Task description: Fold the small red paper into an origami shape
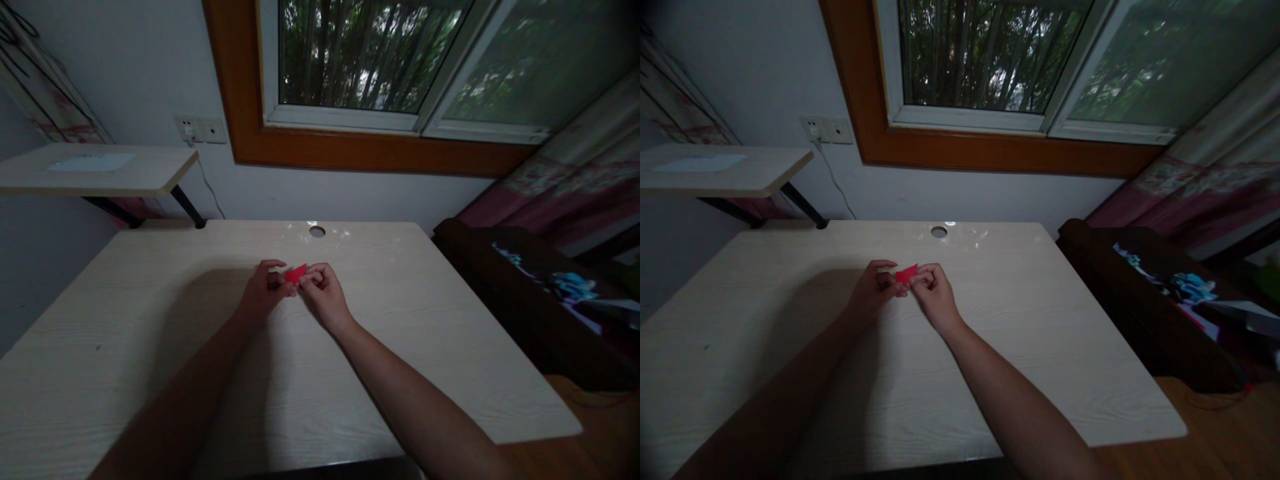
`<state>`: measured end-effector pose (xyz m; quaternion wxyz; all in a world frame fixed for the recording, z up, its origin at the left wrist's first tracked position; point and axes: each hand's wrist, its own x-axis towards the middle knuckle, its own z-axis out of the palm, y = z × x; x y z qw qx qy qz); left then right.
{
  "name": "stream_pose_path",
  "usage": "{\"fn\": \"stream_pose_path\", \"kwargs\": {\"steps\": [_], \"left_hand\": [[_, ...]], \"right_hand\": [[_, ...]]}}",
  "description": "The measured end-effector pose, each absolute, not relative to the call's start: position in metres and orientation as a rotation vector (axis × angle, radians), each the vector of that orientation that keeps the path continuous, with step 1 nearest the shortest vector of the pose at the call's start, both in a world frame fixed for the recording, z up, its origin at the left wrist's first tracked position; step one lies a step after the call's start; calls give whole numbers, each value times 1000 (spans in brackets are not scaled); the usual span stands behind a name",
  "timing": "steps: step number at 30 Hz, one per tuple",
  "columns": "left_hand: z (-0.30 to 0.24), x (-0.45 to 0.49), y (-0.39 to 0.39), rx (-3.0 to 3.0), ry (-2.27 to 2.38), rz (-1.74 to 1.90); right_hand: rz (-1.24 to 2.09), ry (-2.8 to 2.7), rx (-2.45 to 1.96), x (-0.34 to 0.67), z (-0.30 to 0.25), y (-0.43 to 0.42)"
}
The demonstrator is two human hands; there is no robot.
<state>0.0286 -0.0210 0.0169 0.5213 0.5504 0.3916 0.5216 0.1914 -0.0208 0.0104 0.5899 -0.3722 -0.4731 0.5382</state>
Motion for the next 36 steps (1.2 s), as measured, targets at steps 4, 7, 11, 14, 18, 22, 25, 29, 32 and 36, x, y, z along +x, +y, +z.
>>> {"fn": "stream_pose_path", "kwargs": {"steps": [4, 7, 11, 14, 18, 22, 25, 29, 32, 36], "left_hand": [[16, 29, -21, 1348, 957, 1254], [15, 29, -20, 1372, 966, 1250], [15, 28, -20, 1367, 969, 1241], [14, 27, -20, 1362, 966, 1232], [12, 27, -18, 1346, 938, 1224], [12, 26, -18, 1321, 904, 1228], [13, 26, -18, 1318, 860, 1227], [14, 24, -20, 1316, 819, 1223], [16, 23, -21, 1304, 817, 1239], [17, 23, -22, 1305, 803, 1238]], "right_hand": [[1298, -1110, -836, 189, 10, -20], [1286, -1102, -841, 189, 8, -19], [1272, -1094, -874, 191, 7, -17], [1271, -1087, -898, 193, 6, -17], [1246, -1074, -926, 194, 6, -17], [1234, -1088, -930, 194, 4, -16], [1197, -1107, -938, 195, 2, -16], [1161, -1125, -950, 196, 1, -15], [1155, -1137, -941, 196, 2, -15], [1118, -1178, -941, 195, 4, -17]]}}
